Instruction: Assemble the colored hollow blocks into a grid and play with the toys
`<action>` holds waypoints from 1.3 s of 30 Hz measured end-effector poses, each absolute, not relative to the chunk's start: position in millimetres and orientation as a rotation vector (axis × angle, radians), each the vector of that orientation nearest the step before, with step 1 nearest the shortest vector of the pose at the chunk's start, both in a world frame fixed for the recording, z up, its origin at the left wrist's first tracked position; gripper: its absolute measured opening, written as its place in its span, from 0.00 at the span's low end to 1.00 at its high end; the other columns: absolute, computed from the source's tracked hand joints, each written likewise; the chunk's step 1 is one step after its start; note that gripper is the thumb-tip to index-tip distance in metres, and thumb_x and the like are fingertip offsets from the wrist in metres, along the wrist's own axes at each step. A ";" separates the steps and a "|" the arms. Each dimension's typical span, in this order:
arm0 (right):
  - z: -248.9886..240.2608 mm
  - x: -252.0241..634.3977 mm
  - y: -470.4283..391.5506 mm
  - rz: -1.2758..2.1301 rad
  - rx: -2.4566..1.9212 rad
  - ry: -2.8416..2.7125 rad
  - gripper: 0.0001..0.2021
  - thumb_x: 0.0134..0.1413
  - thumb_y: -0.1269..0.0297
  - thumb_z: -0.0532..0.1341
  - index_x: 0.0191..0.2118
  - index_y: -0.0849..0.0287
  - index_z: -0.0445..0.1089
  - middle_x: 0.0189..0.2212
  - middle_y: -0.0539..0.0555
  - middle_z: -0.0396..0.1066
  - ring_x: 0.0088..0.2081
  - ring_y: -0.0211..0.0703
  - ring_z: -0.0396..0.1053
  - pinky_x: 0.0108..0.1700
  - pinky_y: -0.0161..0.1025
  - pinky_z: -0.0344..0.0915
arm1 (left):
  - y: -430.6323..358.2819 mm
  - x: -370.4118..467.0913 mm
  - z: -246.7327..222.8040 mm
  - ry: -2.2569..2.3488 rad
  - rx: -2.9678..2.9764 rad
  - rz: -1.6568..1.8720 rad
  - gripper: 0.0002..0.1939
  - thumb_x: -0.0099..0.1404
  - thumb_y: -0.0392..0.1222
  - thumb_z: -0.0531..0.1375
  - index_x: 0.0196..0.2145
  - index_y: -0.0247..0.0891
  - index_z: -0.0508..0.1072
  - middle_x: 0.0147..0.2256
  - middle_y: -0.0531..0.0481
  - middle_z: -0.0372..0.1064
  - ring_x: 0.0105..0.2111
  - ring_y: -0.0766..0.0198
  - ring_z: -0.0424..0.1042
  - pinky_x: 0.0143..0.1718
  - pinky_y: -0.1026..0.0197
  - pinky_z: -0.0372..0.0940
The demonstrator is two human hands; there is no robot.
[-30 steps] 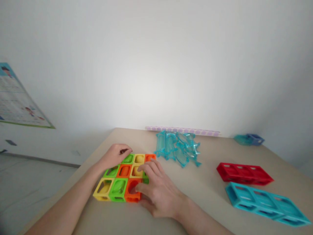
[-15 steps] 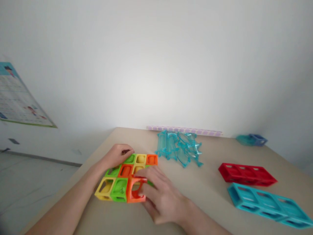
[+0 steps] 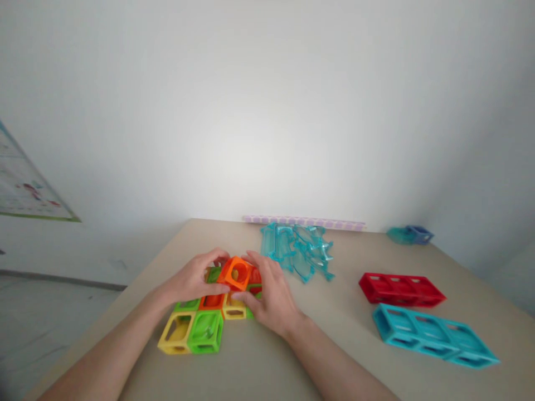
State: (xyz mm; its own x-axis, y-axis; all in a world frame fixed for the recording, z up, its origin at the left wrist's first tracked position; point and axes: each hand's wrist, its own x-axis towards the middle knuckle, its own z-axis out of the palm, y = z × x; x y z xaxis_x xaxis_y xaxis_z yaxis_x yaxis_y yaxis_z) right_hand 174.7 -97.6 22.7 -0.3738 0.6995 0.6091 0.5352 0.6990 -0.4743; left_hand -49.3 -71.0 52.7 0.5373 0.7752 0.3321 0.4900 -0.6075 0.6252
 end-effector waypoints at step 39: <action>18.7 175.7 -103.1 0.434 -0.849 -1.598 0.06 0.57 0.68 0.62 0.34 0.55 0.62 0.33 0.51 0.69 0.34 0.39 0.69 0.37 0.37 0.68 | -70.4 -47.4 54.3 0.920 2.071 0.858 0.21 0.55 0.41 0.63 0.46 0.38 0.64 0.40 0.48 0.73 0.40 0.60 0.71 0.44 0.58 0.65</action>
